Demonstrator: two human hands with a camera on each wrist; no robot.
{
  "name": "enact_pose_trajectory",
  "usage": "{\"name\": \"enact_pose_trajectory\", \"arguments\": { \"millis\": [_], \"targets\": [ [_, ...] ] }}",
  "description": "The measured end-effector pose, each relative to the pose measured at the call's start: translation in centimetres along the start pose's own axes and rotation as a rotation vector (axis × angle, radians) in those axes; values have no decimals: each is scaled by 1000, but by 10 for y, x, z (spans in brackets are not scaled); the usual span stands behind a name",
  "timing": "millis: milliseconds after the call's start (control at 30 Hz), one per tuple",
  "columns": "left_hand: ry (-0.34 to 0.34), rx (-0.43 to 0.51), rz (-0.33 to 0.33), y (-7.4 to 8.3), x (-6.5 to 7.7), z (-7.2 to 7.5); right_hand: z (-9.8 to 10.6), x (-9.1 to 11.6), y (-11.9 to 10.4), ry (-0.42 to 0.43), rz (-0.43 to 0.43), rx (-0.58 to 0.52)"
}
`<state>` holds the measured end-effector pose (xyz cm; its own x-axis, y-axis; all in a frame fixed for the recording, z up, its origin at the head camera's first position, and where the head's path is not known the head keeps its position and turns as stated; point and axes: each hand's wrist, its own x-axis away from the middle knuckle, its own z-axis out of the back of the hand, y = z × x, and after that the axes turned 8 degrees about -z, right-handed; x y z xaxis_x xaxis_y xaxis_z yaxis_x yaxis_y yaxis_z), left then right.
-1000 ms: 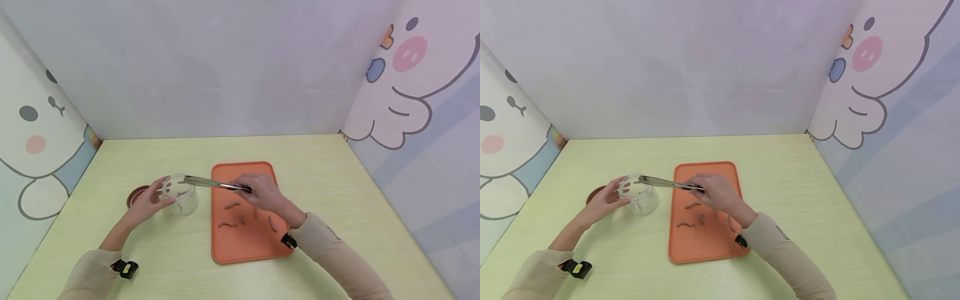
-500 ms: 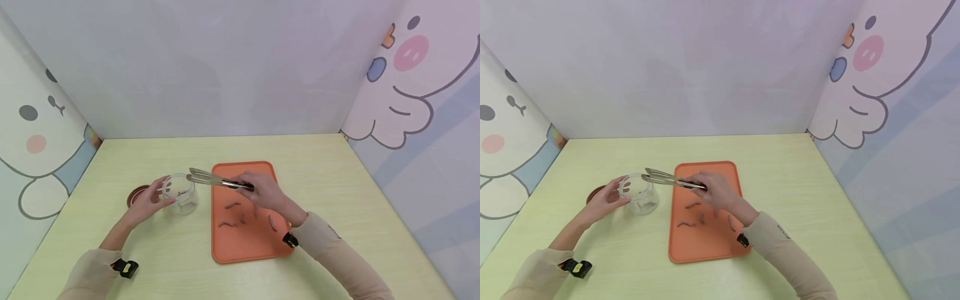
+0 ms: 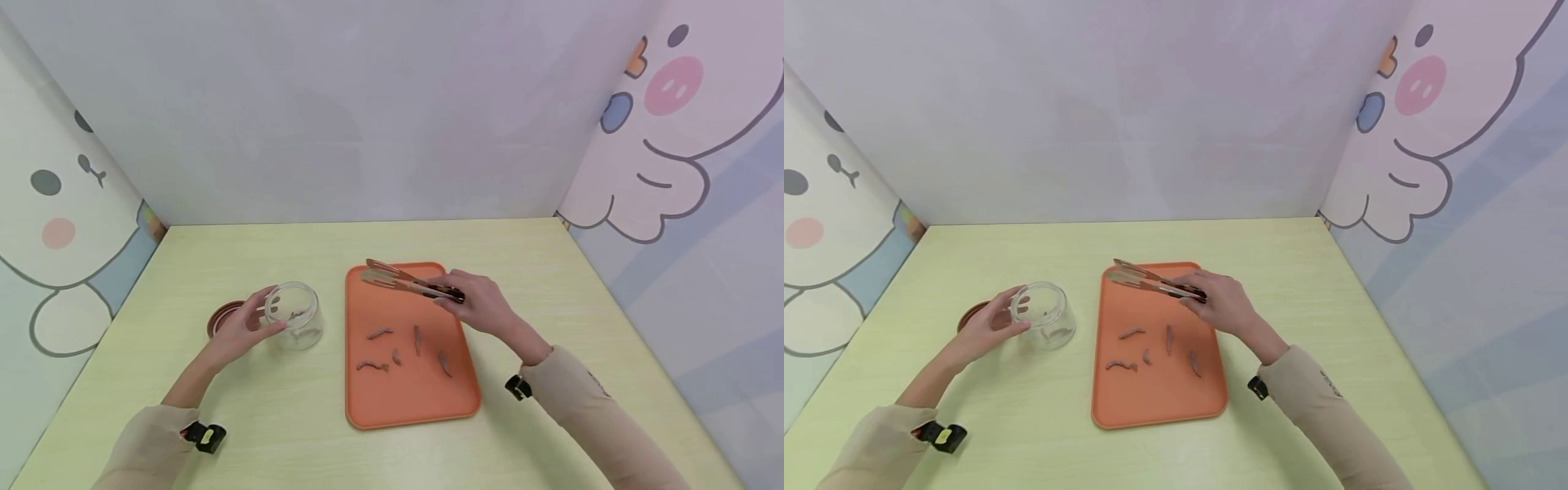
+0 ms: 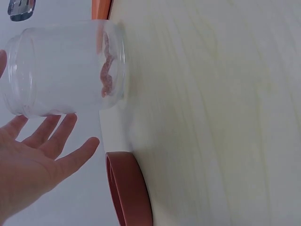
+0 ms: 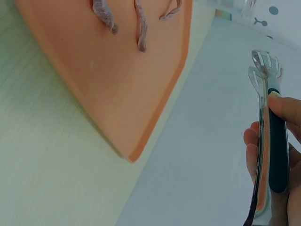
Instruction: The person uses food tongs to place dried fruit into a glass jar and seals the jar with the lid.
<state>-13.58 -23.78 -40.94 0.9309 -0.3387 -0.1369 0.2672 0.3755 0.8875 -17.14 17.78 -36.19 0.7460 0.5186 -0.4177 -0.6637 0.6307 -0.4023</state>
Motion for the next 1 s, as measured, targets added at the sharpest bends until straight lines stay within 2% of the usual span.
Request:
{"name": "enact_pose_trajectory", "arguments": {
  "millis": [167, 467, 767, 1000],
  "targets": [
    [0, 1, 1, 0, 0, -1, 7, 13, 15, -4, -32, 12],
    [-5, -7, 11, 4, -1, -1, 7, 38, 41, -83, -71, -4],
    [-4, -10, 6, 3, -1, -1, -1, 52, 55, -147, -76, -21],
    [-2, -4, -3, 3, -1, -1, -15, 56, 56, -214, -72, 1]
  ]
}}
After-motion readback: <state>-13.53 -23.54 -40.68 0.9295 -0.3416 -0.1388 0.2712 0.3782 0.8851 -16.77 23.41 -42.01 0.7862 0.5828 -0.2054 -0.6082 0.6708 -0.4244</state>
